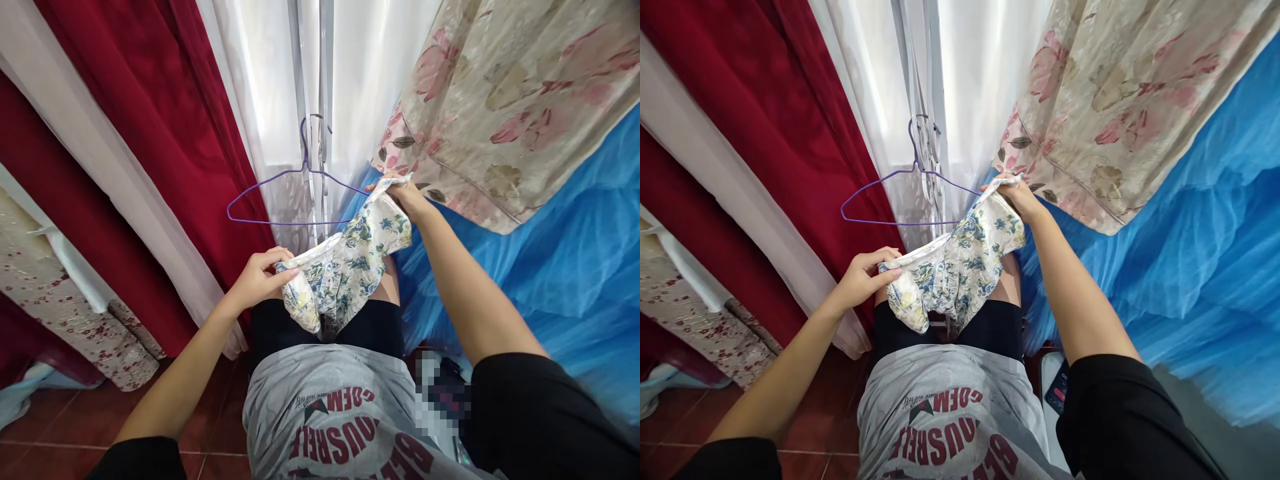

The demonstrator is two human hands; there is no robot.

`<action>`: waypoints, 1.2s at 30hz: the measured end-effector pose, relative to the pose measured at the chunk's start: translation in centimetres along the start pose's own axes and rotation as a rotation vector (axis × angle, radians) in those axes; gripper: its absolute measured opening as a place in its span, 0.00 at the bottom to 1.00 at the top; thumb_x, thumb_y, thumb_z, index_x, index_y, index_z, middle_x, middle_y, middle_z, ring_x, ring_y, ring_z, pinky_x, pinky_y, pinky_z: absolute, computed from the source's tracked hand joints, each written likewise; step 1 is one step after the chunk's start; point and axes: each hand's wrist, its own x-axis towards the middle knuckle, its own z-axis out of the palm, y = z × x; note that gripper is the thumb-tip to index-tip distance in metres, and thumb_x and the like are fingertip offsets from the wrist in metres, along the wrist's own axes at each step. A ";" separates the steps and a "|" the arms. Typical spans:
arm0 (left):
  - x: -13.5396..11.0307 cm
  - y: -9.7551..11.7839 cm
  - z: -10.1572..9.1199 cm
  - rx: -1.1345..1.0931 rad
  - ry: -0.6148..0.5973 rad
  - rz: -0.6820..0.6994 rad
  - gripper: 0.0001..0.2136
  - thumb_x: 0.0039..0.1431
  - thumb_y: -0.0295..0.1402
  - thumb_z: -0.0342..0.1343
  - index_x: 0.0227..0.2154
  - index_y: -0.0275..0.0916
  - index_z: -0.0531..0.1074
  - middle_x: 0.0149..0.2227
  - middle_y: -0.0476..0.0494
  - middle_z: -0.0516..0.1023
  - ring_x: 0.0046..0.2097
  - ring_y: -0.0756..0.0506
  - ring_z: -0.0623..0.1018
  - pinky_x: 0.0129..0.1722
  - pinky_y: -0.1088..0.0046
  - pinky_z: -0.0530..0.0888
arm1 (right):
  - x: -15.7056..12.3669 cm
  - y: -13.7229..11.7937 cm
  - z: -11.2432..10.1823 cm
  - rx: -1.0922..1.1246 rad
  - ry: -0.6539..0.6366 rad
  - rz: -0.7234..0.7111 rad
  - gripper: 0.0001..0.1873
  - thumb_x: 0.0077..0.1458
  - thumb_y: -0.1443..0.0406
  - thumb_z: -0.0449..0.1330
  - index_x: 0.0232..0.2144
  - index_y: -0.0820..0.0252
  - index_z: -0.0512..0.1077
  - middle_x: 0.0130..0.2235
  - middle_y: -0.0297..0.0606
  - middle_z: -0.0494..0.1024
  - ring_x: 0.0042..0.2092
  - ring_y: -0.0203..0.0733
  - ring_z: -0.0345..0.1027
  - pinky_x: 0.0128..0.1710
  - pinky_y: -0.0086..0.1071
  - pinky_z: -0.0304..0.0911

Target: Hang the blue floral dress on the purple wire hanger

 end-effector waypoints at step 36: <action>13.7 -7.5 -10.8 0.072 0.395 -0.283 0.06 0.59 0.28 0.57 0.40 0.36 0.71 0.35 0.46 0.74 0.32 0.50 0.71 0.33 0.75 0.67 | 2.1 -2.9 3.1 0.016 -0.305 0.256 0.10 0.49 0.71 0.72 0.24 0.61 0.73 0.27 0.38 0.78 0.34 0.45 0.76 0.34 0.38 0.73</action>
